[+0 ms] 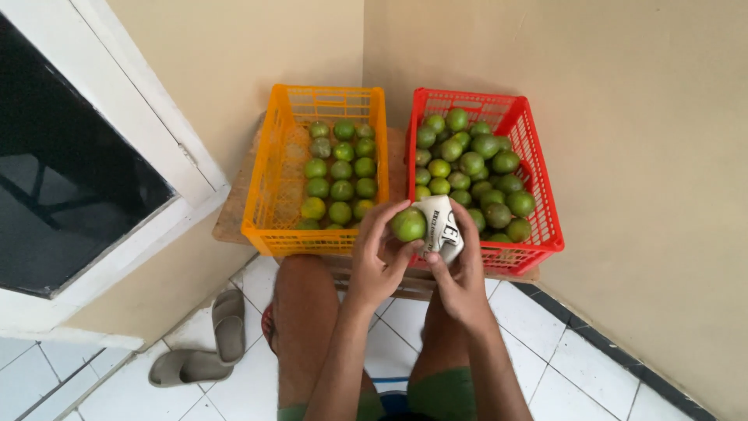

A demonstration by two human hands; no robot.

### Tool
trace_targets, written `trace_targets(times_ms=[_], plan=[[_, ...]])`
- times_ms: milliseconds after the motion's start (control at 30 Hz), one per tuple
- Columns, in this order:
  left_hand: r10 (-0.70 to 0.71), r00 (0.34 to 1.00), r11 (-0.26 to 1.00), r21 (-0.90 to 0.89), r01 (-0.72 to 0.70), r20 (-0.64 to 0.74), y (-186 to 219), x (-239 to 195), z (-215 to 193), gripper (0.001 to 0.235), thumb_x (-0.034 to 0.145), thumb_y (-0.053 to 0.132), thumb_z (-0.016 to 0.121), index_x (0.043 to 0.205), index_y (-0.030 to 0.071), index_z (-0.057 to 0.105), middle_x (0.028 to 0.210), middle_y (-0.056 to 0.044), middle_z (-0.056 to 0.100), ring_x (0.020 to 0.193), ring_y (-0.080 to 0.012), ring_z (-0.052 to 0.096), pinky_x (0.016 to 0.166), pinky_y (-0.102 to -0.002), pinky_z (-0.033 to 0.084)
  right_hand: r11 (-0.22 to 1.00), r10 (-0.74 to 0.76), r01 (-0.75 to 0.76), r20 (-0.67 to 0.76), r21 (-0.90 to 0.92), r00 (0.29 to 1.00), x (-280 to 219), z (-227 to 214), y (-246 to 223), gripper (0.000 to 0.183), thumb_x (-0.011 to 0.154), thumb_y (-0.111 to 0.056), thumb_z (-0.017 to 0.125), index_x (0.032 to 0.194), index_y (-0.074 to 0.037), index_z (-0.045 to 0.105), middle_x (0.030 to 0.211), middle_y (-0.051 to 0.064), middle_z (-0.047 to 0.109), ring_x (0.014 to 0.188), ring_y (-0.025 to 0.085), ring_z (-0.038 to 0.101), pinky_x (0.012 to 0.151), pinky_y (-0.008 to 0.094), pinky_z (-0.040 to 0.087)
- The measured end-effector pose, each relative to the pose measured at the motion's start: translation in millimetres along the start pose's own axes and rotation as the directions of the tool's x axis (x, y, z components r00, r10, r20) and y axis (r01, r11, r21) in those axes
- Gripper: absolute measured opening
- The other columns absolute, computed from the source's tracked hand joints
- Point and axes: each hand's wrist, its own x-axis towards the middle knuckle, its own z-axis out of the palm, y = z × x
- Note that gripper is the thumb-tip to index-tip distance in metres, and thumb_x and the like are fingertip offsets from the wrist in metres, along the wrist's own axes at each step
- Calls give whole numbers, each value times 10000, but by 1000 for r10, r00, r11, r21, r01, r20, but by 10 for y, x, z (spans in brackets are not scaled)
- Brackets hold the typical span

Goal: The person sits and wipes green limes with a white cloth, picking them from a red basket and placing them into a yellow basket. The person handles the limes one at a time, rotating them while wiping the surface.

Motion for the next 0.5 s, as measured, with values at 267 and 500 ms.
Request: trace_targets(times_ms=[267,500], plan=[[29,998,998,-54,-32,-49,-75,45,40,509,943,124,729,1405,23,542,1296,-134,496,1157,-294,646,935,-435,593,998,-11,8,-55,-65,998,99,-82,-31,477,1007,1,519,1481,22,466,1501,216,461,1468,406,375,1118,536,374],[89,994,981,-165,-97,-58,-113,42,67,519,926,104,742,1388,-20,543,1284,-143,511,1163,-261,630,963,-435,580,997,-82,76,-264,-33,961,131,-167,65,681,842,107,728,1450,39,429,1454,243,467,1398,400,471,1132,493,418]])
